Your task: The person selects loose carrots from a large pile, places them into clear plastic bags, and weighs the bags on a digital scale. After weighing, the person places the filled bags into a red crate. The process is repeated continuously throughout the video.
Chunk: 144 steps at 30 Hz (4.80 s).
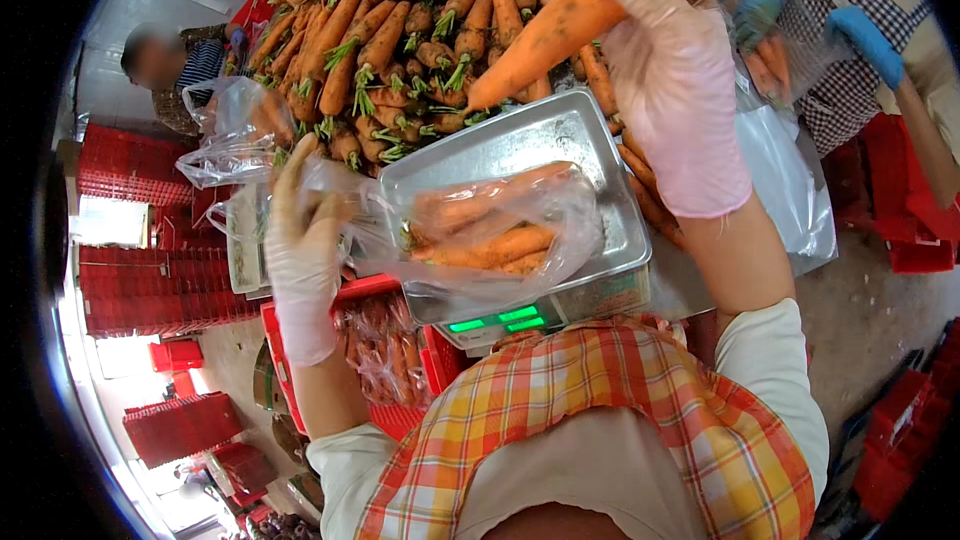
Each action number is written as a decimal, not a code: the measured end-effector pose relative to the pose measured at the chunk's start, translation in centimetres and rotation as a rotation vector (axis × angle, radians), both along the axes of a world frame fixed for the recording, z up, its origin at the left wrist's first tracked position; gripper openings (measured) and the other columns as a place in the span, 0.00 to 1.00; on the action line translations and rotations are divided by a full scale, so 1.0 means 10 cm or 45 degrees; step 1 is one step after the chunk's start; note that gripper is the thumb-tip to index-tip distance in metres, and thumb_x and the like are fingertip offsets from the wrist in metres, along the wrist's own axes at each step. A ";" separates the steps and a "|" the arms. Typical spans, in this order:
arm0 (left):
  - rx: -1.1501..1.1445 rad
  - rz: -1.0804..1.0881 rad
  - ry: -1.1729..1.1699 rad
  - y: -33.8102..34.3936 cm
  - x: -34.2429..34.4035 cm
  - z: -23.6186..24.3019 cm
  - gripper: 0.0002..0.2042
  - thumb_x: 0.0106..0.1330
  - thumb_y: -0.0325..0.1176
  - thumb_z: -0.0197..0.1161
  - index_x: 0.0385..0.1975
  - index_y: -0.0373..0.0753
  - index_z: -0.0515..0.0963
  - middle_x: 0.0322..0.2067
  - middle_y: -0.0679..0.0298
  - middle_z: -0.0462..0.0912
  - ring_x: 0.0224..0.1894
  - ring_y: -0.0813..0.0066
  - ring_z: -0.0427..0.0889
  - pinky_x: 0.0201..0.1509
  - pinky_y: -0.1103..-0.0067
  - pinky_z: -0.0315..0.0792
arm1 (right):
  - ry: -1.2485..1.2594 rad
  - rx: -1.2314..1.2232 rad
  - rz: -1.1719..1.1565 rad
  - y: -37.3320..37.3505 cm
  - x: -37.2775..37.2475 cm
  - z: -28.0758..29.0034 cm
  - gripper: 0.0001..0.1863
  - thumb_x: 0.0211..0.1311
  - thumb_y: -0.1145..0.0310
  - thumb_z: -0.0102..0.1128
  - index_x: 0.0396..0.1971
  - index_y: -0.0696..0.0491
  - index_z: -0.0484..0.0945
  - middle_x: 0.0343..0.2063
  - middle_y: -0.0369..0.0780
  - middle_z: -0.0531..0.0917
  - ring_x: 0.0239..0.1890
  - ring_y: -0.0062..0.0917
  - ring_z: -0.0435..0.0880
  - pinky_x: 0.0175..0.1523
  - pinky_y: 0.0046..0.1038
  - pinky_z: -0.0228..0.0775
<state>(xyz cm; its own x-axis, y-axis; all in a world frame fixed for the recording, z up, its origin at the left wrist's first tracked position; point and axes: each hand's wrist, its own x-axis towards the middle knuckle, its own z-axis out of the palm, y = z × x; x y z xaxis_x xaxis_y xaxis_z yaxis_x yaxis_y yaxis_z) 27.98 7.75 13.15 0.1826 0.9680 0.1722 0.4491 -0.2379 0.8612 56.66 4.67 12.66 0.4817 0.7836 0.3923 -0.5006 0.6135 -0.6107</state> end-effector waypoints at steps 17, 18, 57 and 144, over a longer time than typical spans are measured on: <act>-0.416 -0.321 -1.049 -0.35 -0.43 0.10 0.23 0.65 0.24 0.57 0.61 0.28 0.66 0.53 0.54 0.77 0.12 0.95 0.62 0.12 0.94 0.52 | -0.770 -0.594 0.495 -0.44 -0.95 -0.93 0.30 0.52 0.72 0.72 0.54 0.55 0.67 0.49 0.39 0.78 0.51 0.25 0.79 0.62 0.29 0.69; -0.408 -0.338 -1.039 -0.34 -0.45 0.05 0.23 0.65 0.25 0.56 0.60 0.27 0.66 0.54 0.54 0.77 0.11 0.95 0.61 0.12 0.94 0.53 | -0.795 -0.611 0.435 -0.49 -0.86 -0.88 0.29 0.52 0.73 0.71 0.53 0.54 0.67 0.49 0.38 0.79 0.51 0.25 0.79 0.62 0.29 0.69; -0.225 -0.430 -0.598 -0.37 -0.42 0.18 0.27 0.59 0.18 0.59 0.62 0.35 0.67 0.63 0.59 0.68 0.61 0.73 0.70 0.38 0.86 0.78 | -2.100 -0.923 -0.219 -0.96 -0.43 -0.03 0.26 0.58 0.61 0.62 0.56 0.54 0.72 0.40 0.48 0.83 0.37 0.38 0.83 0.43 0.33 0.75; -1.075 -0.608 -1.258 0.15 0.03 -1.04 0.23 0.57 0.27 0.61 0.54 0.29 0.68 0.35 0.50 0.79 0.32 0.69 0.81 0.32 0.76 0.76 | -1.583 -0.688 0.509 -0.75 -0.61 -0.90 0.07 0.61 0.79 0.49 0.34 0.63 0.76 0.24 0.38 0.78 0.24 0.20 0.75 0.29 0.20 0.67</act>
<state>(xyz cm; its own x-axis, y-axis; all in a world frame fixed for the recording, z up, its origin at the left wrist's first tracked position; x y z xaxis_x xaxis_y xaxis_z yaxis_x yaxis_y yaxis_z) 28.30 9.21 2.72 0.6692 0.7214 -0.1780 -0.4021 0.5531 0.7296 50.57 -2.82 3.69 -0.2386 0.9711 0.0024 0.4484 0.1124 -0.8867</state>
